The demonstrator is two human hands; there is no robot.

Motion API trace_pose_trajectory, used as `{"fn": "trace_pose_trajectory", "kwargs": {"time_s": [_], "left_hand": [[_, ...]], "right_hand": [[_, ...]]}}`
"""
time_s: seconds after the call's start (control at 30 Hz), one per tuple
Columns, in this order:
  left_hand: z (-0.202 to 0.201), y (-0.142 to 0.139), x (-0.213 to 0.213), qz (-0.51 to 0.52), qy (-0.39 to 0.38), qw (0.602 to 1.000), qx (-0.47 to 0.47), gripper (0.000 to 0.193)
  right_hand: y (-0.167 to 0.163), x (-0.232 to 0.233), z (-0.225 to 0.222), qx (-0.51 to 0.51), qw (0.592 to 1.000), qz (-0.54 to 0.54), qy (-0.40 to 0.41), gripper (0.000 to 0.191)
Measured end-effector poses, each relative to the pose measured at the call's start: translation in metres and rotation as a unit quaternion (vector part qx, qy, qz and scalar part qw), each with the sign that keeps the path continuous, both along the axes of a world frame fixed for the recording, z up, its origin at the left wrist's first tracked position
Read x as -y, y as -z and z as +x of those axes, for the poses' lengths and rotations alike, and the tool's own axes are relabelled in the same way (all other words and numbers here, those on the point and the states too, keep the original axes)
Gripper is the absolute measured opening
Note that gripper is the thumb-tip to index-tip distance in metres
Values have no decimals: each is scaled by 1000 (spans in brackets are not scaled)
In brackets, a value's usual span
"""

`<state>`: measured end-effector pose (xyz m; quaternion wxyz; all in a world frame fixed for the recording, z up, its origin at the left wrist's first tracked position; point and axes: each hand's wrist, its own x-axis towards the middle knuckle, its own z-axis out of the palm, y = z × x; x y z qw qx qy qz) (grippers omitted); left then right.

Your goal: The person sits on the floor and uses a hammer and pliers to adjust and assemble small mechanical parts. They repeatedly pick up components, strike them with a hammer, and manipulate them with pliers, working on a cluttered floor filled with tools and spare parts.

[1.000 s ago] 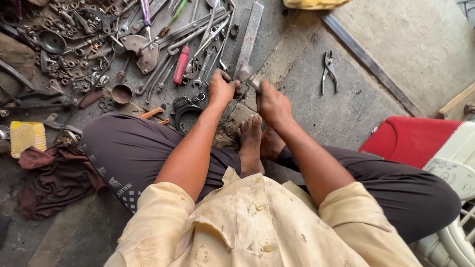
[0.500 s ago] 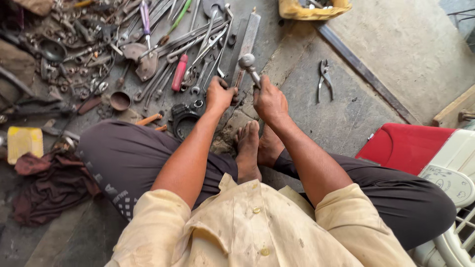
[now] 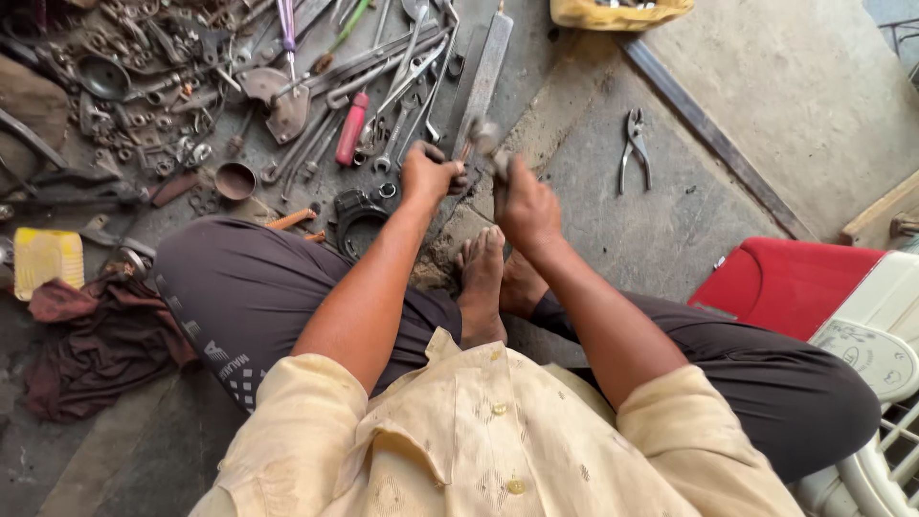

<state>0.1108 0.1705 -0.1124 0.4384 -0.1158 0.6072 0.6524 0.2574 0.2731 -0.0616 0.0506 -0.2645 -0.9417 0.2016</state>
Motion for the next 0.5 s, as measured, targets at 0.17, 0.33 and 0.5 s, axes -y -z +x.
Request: {"fn": "trace_pose_trajectory", "kwargs": {"time_s": [0.17, 0.33, 0.5], "left_hand": [[1, -2, 1, -24, 8, 1000, -7, 37], [4, 8, -4, -60, 29, 993, -96, 27], [10, -2, 1, -158, 98, 888, -420, 14]], "right_hand": [[7, -1, 5, 128, 990, -48, 19, 23], [6, -1, 6, 81, 996, -34, 17, 31], [3, -7, -4, 127, 991, -50, 10, 29]]}}
